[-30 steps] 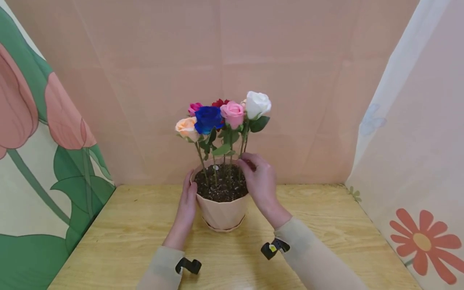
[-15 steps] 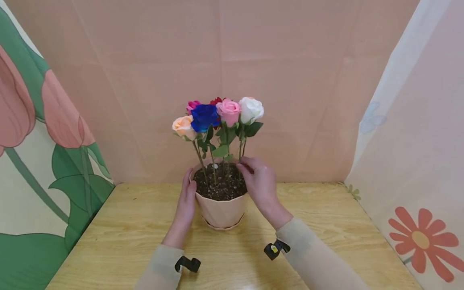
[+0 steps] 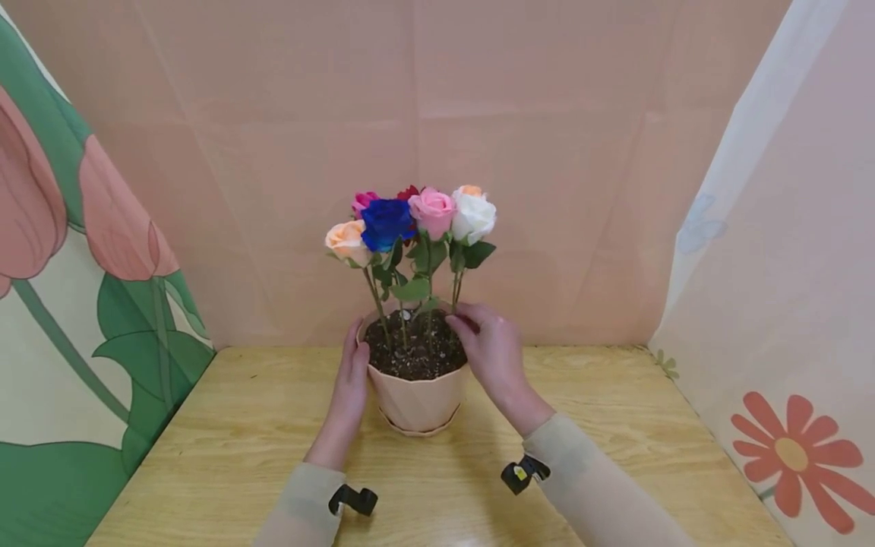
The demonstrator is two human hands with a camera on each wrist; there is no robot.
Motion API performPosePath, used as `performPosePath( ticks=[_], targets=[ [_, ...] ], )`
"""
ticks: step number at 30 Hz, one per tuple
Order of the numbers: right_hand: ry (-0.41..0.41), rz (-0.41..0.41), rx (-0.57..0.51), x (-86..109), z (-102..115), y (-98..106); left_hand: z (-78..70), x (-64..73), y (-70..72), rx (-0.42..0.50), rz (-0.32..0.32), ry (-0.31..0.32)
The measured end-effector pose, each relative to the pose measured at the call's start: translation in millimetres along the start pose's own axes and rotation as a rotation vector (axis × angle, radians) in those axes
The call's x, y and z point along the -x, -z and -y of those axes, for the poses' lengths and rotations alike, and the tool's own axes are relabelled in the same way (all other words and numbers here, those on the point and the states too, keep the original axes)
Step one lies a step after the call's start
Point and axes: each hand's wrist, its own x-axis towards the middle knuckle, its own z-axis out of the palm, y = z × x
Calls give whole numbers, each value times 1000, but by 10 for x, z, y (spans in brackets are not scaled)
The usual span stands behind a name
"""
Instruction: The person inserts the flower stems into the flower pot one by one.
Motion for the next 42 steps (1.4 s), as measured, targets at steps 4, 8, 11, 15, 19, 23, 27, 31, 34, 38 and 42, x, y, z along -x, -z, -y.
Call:
performPosePath(
  ticks=[4, 8, 11, 15, 19, 23, 27, 31, 34, 38, 42],
  targets=[
    [-39, -11, -35, 14, 29, -7, 23, -11, 14, -1, -4, -5],
    [-80, -34, -70, 52, 39, -32, 50, -19, 26, 0, -8, -9],
    [-88, -48, -84, 74, 40, -47, 62, -25, 40, 3, -9, -6],
    [-78, -64, -98, 92, 32, -46, 58, -23, 50, 5, -6, 8],
    [-70, -76, -108, 98, 31, -34, 41, -12, 57, -2, 1, 22],
    [-69, -78, -118, 99, 40, -20, 34, -6, 67, -2, 6, 30],
    [-65, -64, -110, 89, 51, -11, 20, -2, 82, 5, 7, 36],
    [-38, -40, -59, 70, 39, -31, 26, 5, 94, 4, 6, 43],
    [-4, -31, -28, 62, 27, -38, 33, 0, 89, 6, 7, 39],
    [51, -33, -3, 65, 5, -53, 29, -8, 83, 6, 7, 29],
    [73, -34, 18, 71, -2, -88, 45, -14, 104, 7, 14, 21]
  ],
)
